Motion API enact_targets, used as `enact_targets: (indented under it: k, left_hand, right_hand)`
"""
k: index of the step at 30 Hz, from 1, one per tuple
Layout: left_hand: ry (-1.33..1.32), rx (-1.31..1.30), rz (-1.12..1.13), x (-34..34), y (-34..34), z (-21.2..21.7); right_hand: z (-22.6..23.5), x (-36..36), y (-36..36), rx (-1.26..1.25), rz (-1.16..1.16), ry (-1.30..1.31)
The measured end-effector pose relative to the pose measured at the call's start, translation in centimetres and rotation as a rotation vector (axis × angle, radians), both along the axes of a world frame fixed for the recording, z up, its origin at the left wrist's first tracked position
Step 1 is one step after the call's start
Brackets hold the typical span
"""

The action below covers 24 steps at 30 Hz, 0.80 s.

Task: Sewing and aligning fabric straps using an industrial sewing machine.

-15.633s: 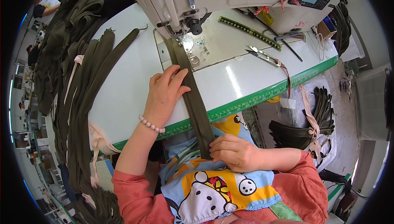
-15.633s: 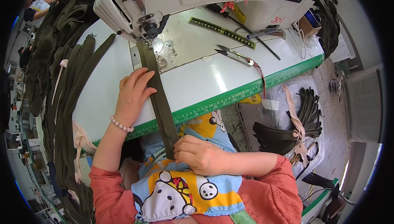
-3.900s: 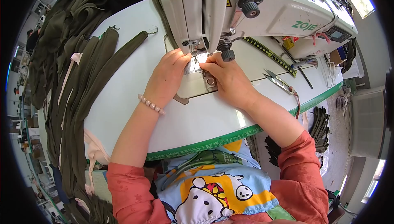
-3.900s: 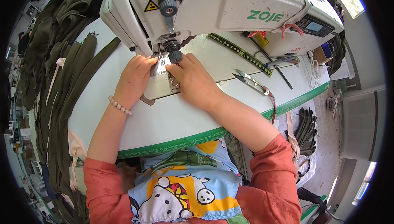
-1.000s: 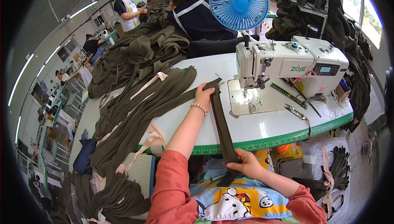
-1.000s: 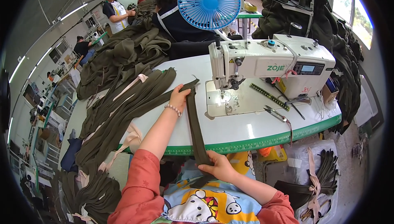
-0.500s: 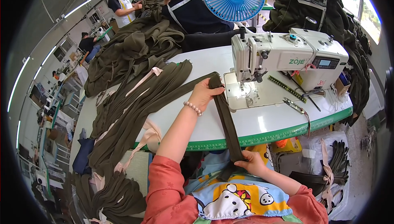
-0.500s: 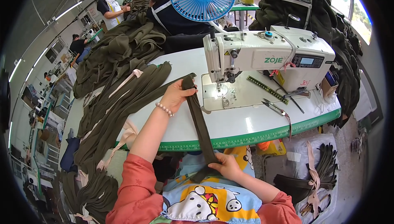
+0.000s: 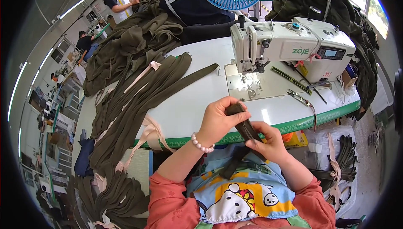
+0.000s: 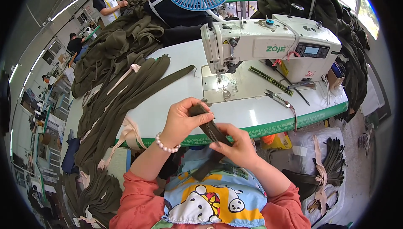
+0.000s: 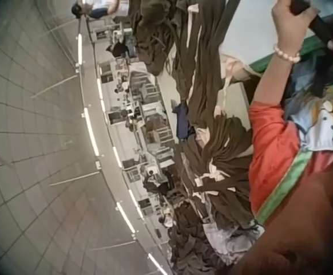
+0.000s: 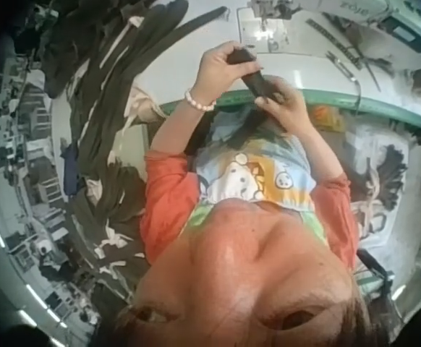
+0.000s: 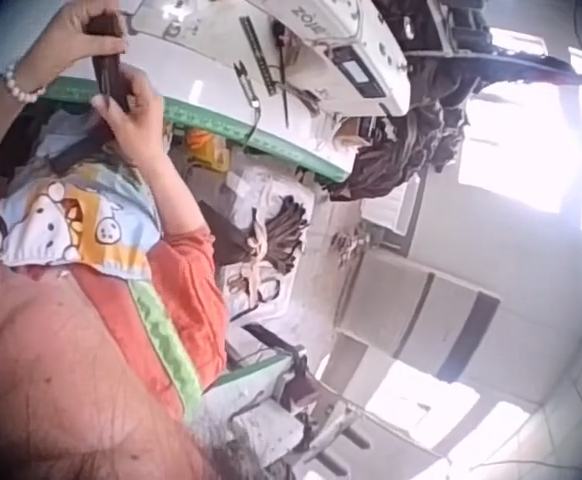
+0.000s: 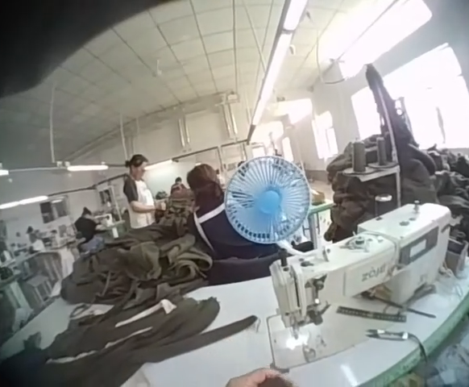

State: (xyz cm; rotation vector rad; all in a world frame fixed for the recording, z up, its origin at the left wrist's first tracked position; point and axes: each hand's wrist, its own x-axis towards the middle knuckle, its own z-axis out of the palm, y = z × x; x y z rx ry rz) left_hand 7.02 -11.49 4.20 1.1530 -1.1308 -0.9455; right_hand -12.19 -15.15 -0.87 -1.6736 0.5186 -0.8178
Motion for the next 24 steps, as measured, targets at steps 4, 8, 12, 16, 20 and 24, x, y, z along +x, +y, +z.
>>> enact_targets:
  k: [4,8,12,16,20,24]
  left_hand:
    - [-0.036,0.021,0.008,-0.7,0.7,-0.8]
    - [0.188,0.142,-0.008,0.4,0.6,-2.1]
    - [0.354,0.275,-0.022,0.7,0.7,-2.8]
    - [0.377,0.173,-0.003,0.5,0.5,-2.6]
    - [0.253,0.067,0.122,0.7,0.2,-3.3]
    - [0.041,-0.102,0.447,2.0,-0.1,-3.8]
  right_hand:
    - [0.2,2.6,-0.5,0.094,-0.065,-0.116]
    - [-1.7,2.7,0.6,0.233,-0.038,-0.107]
    - [-2.8,2.6,1.2,0.402,-0.051,-0.146]
    - [-2.8,3.0,0.8,0.287,-0.047,-0.179]
    - [-3.1,3.0,0.6,0.353,-0.027,-0.188]
    - [-3.3,3.0,0.4,0.336,-0.041,-0.173]
